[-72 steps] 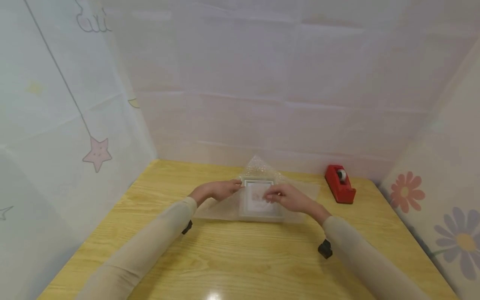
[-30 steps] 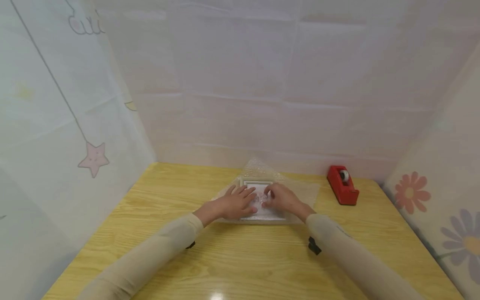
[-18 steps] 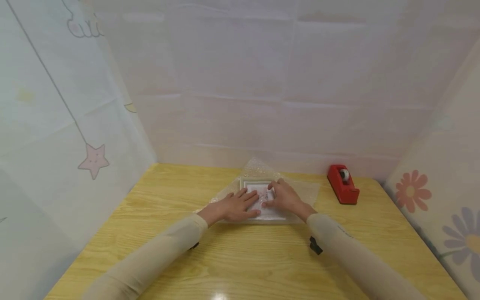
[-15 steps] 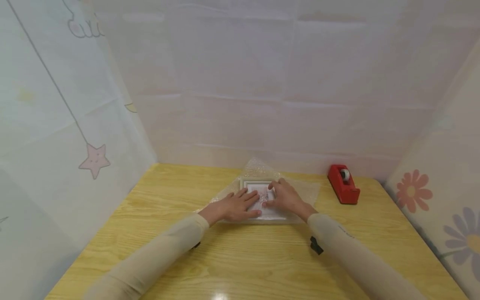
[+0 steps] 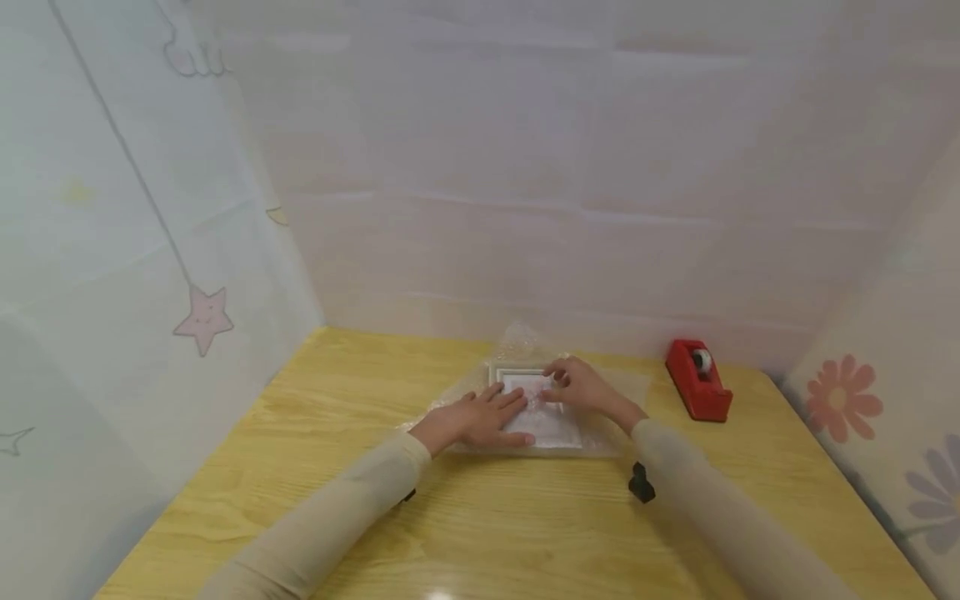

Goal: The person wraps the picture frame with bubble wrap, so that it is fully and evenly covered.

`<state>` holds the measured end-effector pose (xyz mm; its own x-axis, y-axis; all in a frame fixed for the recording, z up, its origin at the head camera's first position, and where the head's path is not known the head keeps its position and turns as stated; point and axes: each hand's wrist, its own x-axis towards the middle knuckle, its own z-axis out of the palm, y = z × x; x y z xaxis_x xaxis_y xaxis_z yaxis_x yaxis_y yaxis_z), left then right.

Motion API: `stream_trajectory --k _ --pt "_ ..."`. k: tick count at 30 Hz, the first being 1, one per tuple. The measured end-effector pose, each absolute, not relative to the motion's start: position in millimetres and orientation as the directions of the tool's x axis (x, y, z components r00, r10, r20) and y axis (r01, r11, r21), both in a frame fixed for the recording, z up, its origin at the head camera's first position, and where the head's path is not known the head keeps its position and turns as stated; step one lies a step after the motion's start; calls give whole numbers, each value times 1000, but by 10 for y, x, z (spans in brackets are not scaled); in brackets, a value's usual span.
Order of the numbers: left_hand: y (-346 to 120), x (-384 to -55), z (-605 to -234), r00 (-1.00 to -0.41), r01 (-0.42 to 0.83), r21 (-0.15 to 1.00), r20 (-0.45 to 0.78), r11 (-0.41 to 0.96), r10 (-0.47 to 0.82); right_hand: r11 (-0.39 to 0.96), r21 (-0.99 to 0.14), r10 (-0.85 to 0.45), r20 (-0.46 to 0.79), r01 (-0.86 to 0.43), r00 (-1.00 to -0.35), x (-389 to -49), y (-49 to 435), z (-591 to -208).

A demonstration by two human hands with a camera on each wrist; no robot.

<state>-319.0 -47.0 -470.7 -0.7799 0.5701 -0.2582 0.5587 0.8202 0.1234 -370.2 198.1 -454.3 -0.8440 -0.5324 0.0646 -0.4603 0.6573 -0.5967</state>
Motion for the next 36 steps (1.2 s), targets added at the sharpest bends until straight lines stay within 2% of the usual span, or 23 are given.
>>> stream_trajectory --k 5,11,20,27,36 --pt "-529 -3146 -4663 -760 581 166 -239 797 604 621 -664 -477 104 -418 -873 -3869 1995 -4476" --pt "-602 -3133 -4637 -742 600 187 -236 778 628 629 -669 -402 155 -395 -902 -4143 1960 -4409" --pt "-613 -3126 -4669 -738 587 227 -245 777 629 686 -626 -437 53 -371 -898 -4474 1970 -4242" --pt "-493 -3093 -4686 -736 605 208 -220 768 640 679 -639 -451 25 -361 -892 -4651 2054 -4405" --pt "-456 -3086 -4738 -747 592 191 -233 783 622 585 -720 -433 112 -373 -895 -4697 1975 -4679"
